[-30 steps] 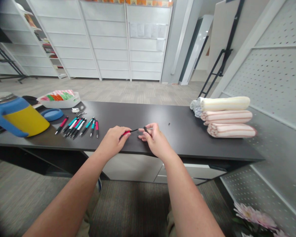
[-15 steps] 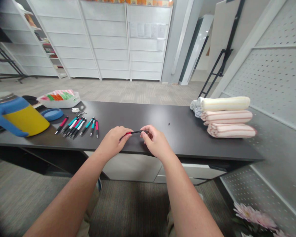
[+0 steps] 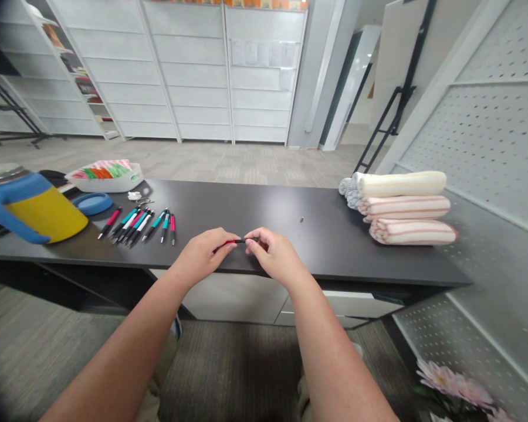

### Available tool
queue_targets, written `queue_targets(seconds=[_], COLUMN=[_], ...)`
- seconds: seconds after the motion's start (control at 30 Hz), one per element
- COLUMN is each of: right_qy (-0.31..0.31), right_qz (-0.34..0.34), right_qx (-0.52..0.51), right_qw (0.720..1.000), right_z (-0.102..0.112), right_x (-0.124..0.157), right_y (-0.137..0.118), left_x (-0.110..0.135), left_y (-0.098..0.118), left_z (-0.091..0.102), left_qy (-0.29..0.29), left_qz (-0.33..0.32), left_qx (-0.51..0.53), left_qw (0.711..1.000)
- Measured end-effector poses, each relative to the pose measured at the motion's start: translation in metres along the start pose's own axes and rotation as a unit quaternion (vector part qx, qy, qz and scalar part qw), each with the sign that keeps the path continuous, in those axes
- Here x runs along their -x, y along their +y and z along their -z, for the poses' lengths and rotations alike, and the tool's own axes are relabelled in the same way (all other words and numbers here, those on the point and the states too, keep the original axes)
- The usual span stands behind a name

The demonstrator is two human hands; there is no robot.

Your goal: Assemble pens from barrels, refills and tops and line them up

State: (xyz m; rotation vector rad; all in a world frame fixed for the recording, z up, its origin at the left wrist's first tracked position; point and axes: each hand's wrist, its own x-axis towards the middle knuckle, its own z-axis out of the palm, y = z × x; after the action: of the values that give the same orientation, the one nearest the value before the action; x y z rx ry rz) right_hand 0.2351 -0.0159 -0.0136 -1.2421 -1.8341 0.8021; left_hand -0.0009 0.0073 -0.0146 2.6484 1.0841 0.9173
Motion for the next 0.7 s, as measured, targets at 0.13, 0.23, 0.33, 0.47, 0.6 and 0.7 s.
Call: queue_targets(seconds=[0.13, 0.23, 0.33, 0.47, 0.6, 0.7], right_qy=[-0.01, -0.015, 0.05, 0.199, 0.217, 0.2], right_qz=[-0.006, -0.01, 0.007, 0.014, 0.019, 0.027], right_qx=[0.003, -0.014, -0.087, -0.27, -0.337, -0.337], right_qw=[1.0, 1.0, 0.995, 0.942, 0.916, 0.92], right_z=[0.0, 0.0, -0.002, -0.006, -0.013, -0.018], right_x=[0.0, -0.001, -0.004, -0.01, -0.014, -0.013], right_y=[-0.001, 0.0, 0.004, 0.008, 0.003, -0.003], left_x=[0.0, -0.001, -0.001, -0.001, -0.003, -0.005], left_y=[0.001, 0.001, 0.0, 0.003, 0.015, 0.023], left_z=[0.001, 0.001, 0.002, 0.001, -0.004, -0.008], left_qy=[-0.005, -0.007, -0.006, -0.008, -0.03, -0.044], left_qz=[0.0, 0.006, 0.015, 0.01, -0.008, -0.019], left_qx=[0.023, 0.04, 0.051, 0.06, 0.075, 0.066], left_qw=[1.0, 0.999, 0.999, 0.998, 0.997, 0.997])
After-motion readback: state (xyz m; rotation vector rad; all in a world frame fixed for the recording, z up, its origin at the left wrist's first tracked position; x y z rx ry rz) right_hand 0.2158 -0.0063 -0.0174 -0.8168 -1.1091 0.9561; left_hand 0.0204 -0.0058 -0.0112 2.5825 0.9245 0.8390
